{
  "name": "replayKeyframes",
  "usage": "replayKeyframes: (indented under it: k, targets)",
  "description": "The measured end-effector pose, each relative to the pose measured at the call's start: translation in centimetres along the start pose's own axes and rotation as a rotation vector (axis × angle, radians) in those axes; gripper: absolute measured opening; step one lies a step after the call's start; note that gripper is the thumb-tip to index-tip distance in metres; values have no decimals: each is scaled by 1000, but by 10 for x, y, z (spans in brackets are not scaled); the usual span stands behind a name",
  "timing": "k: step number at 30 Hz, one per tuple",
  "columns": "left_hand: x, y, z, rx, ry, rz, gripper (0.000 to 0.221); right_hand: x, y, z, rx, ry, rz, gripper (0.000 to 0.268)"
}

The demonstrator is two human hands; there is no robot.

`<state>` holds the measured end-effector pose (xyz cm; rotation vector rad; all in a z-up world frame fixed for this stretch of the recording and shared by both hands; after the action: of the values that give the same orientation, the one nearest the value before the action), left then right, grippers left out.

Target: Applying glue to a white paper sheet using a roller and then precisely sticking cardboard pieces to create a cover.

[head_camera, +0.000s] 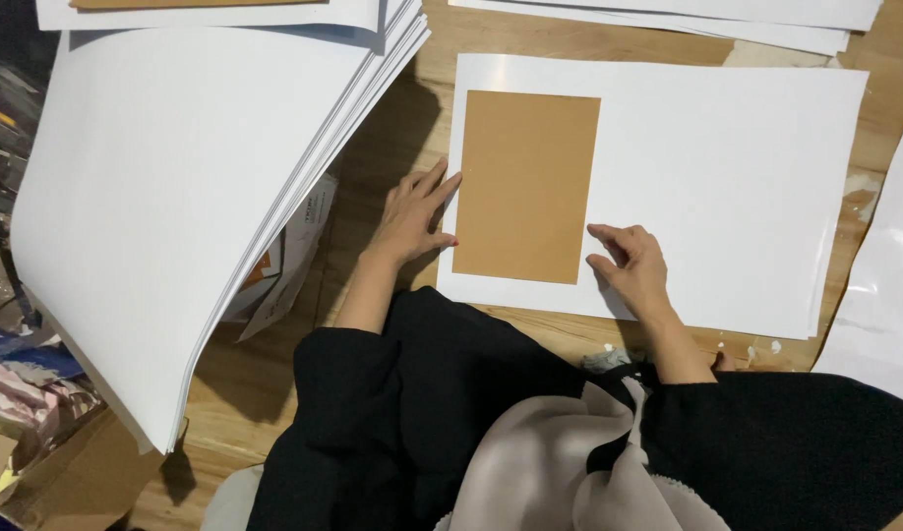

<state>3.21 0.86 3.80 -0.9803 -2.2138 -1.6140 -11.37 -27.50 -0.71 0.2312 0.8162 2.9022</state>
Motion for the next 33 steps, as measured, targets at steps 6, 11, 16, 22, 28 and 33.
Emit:
replayKeyframes:
  k: [6, 11, 16, 22, 28, 33]
  targets:
    - [2, 2, -5, -42, 22, 13, 85, -2, -3, 4, 133, 3, 91, 42]
    - [2, 3, -8, -63, 46, 14, 83, -4, -1, 10, 114, 6, 97, 46]
    - [2, 2, -8, -61, 45, 11, 84, -6, -1, 8, 114, 16, 95, 46]
    - [2, 1, -7, -59, 38, 4, 83, -7, -1, 9, 124, 6, 97, 45]
    - [-1, -2, -5, -80, 34, -2, 83, -8, -1, 7, 116, 4, 92, 46]
    - [1, 3, -12, -98, 57, 4, 82, -9, 0, 10, 105, -8, 88, 46]
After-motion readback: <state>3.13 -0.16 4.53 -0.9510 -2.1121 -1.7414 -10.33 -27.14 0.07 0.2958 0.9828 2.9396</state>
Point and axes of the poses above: each hand's wrist, its own x-axis away from the middle knuckle, its own y-axis out of the back of the hand, z = x × y, the point moved 2 cm from there along -x, towards the middle knuckle, and after that the axes turned 10 degrees about y, right-handed, at the moved point
